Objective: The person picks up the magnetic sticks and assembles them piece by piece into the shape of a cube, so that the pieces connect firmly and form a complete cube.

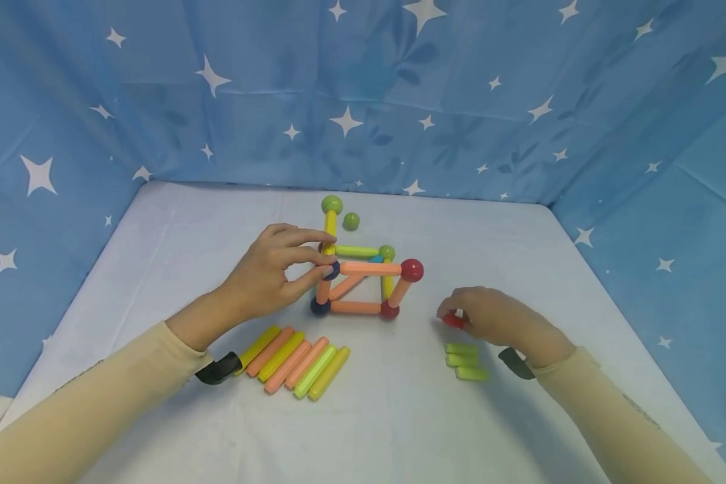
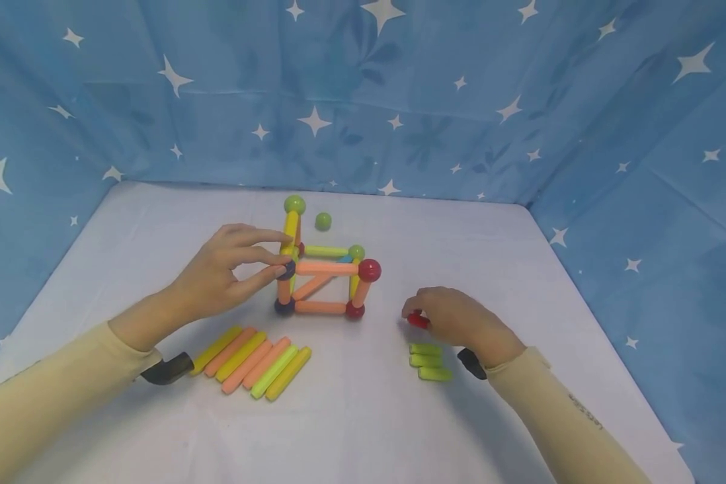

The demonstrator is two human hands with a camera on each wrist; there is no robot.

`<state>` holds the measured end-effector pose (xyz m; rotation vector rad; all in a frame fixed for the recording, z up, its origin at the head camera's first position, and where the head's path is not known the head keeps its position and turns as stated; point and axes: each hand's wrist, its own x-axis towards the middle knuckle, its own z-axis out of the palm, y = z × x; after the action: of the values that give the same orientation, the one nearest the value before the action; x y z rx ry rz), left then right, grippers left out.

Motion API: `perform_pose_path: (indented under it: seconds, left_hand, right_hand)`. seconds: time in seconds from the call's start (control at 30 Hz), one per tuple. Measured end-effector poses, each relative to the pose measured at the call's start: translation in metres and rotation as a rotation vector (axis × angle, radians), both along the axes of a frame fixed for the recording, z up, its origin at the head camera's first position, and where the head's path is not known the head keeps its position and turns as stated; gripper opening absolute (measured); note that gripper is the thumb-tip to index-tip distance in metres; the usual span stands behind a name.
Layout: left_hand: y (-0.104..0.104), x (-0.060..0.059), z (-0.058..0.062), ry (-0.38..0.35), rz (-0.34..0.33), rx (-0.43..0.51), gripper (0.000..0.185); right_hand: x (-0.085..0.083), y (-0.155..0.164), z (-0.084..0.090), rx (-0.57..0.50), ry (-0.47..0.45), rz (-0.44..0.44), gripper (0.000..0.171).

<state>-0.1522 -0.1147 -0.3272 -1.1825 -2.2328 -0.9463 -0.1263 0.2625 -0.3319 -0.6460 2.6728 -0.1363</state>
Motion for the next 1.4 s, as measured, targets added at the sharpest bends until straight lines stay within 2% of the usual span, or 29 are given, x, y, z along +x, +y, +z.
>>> perform_pose_path:
  seconds: [0.1, 0.27, 0.37, 0.5, 0.6, 0.7, 0.9, 1.07, 1.3, 1.4]
  left_hand:
    - [0.001, 0.0, 0.0, 0.019, -0.002, -0.003, 0.009]
    - [0.001, -0.001, 0.002, 0.081, -0.01, -0.026, 0.007]
    - [0.001, -0.001, 0.003, 0.128, -0.015, -0.042, 0.008]
    - [-0.001, -0.001, 0.004, 0.166, -0.016, -0.045, 0.01]
    - [-0.003, -0.001, 0.004, 0.178, -0.015, -0.039, 0.01]
    - [-0.002, 0.0, 0.004, 0.185, -0.018, -0.033, 0.011]
    - [-0.002, 0.001, 0.005, 0.181, -0.023, -0.032, 0.015]
    - [0.0, 0.001, 0.004, 0.174, -0.019, -0.034, 0.016]
    - [-0.001, -0.003, 0.001, 0.16, -0.035, -0.024, 0.009]
    - [0.0, -0.004, -0.001, 0.134, -0.044, -0.026, 0.005]
  right_hand:
    - [0.003, -0.013, 0.006, -0.07, 0.004, 0.011, 0.035]
    - [0.016, -0.047, 0.012, -0.204, 0.085, 0.119, 0.035]
    - [0.025, -0.069, 0.013, -0.251, 0.207, 0.203, 0.038]
    - [0.03, -0.099, 0.009, -0.267, 0.41, 0.289, 0.033]
    - [0.027, -0.119, 0.001, -0.274, 0.539, 0.329, 0.03]
    - [0.02, -0.132, -0.009, -0.28, 0.623, 0.343, 0.028]
    - [0.008, -0.144, -0.022, -0.291, 0.679, 0.288, 0.039]
    - [0.001, -0.147, -0.028, -0.305, 0.693, 0.256, 0.036]
    - [-0.002, -0.148, -0.037, -0.261, 0.68, 0.238, 0.029]
    - [-0.001, -0.147, -0.038, -0.21, 0.7, 0.239, 0.032]
